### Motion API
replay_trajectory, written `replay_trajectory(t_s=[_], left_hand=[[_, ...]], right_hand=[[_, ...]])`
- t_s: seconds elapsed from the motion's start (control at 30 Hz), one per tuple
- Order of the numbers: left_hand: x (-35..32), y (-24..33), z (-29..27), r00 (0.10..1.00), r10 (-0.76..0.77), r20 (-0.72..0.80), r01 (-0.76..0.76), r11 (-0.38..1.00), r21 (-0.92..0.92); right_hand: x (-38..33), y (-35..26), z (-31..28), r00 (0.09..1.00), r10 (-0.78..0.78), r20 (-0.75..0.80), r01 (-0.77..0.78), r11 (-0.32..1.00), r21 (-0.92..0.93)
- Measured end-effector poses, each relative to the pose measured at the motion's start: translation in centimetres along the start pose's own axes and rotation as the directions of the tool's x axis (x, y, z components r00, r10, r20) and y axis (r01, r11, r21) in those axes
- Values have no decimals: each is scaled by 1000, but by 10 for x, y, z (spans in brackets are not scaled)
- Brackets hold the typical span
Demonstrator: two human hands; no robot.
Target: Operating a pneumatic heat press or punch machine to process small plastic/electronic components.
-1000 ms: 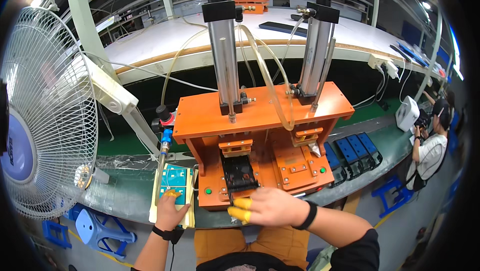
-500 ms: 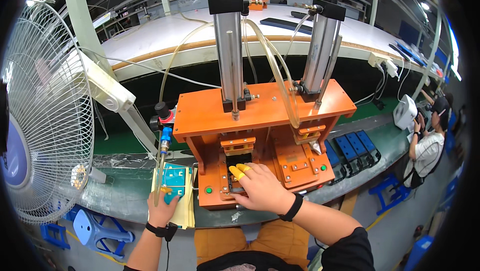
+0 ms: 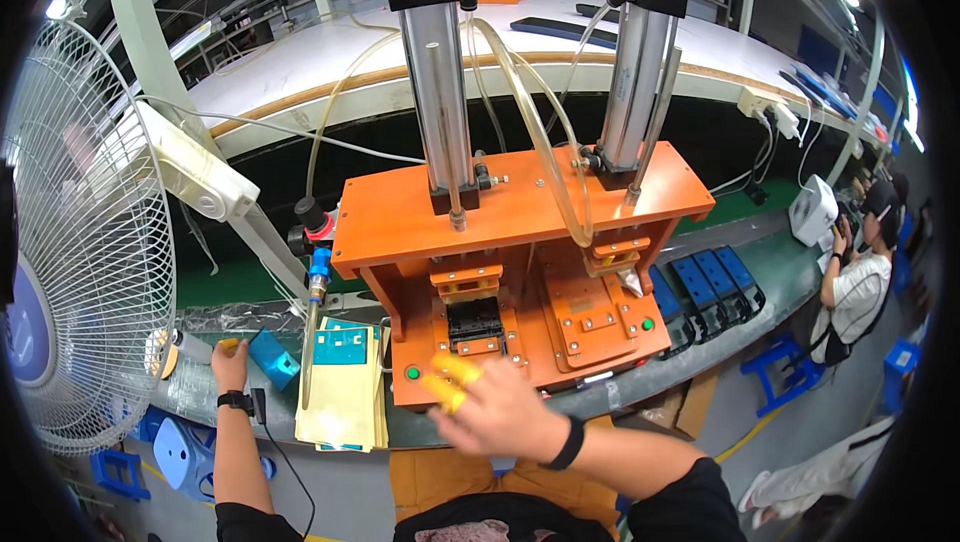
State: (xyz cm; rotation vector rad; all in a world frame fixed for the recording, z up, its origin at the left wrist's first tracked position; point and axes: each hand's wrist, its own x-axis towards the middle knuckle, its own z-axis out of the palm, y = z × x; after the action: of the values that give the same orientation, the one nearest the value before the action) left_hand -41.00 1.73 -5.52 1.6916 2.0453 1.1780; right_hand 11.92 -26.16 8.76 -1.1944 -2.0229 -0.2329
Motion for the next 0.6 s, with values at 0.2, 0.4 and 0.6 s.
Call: replay_trajectory(t_s=[0.2, 0.4, 0.6], left_hand=[[-72, 80, -44, 975, 203, -94, -203, 979, 10], [-173, 118, -101, 964, 257, 74, -242, 955, -169], [-241, 186, -121, 864, 175, 473, -29, 954, -300]], right_hand=[[-15, -38, 65, 868, 339, 364, -460, 825, 328], [-40, -28, 77, 857, 290, 425, -444, 834, 327], [-52, -13, 40, 983, 159, 86, -181, 897, 404]])
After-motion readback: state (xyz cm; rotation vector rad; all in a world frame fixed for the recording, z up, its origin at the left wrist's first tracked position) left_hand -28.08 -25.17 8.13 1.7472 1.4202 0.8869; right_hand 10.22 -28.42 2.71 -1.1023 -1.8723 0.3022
